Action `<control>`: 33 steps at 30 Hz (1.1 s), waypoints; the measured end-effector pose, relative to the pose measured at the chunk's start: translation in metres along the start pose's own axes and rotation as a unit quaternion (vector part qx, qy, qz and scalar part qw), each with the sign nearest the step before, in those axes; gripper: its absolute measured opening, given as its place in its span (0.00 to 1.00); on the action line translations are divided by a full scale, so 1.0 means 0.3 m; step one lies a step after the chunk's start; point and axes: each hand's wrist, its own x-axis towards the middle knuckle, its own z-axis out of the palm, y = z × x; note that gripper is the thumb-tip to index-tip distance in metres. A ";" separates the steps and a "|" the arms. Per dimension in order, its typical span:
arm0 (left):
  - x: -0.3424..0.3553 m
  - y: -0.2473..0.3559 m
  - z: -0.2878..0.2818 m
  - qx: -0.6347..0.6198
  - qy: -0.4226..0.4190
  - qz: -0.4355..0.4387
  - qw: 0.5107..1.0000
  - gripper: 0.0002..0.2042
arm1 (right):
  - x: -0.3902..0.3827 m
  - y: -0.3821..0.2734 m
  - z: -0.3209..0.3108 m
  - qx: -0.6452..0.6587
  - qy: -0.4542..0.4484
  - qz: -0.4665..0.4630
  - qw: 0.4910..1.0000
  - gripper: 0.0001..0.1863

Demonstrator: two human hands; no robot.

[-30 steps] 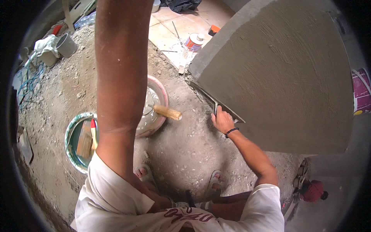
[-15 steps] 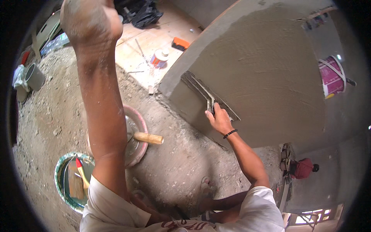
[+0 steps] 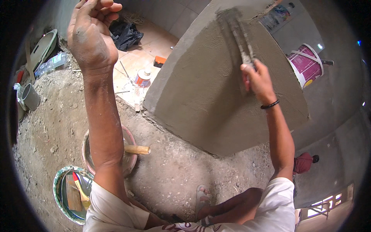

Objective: The person applies plaster to a section of wall using a trowel, scooping mortar from a hawk and smoothing it onto the surface with repetitive strokes.

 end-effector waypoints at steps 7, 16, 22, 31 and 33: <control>0.009 0.077 0.044 -0.018 -0.004 0.014 1.000 0.07 | -0.031 -0.113 -0.221 0.027 0.163 -0.018 0.986 0.13; 0.002 0.099 0.055 -0.033 -0.048 0.006 0.998 0.07 | -0.397 0.257 0.415 -0.252 -0.149 -0.067 0.954 0.16; -0.006 0.055 0.056 -0.009 -0.073 -0.015 0.997 0.09 | -0.342 0.405 0.645 -0.342 -0.230 0.016 0.911 0.21; -0.010 0.011 0.018 0.035 -0.083 -0.017 0.996 0.10 | -0.086 0.151 0.214 -0.213 -0.039 -0.056 0.975 0.19; -0.018 0.015 0.029 0.041 -0.085 -0.007 0.996 0.09 | -0.036 0.073 0.122 -0.141 -0.014 -0.040 0.989 0.15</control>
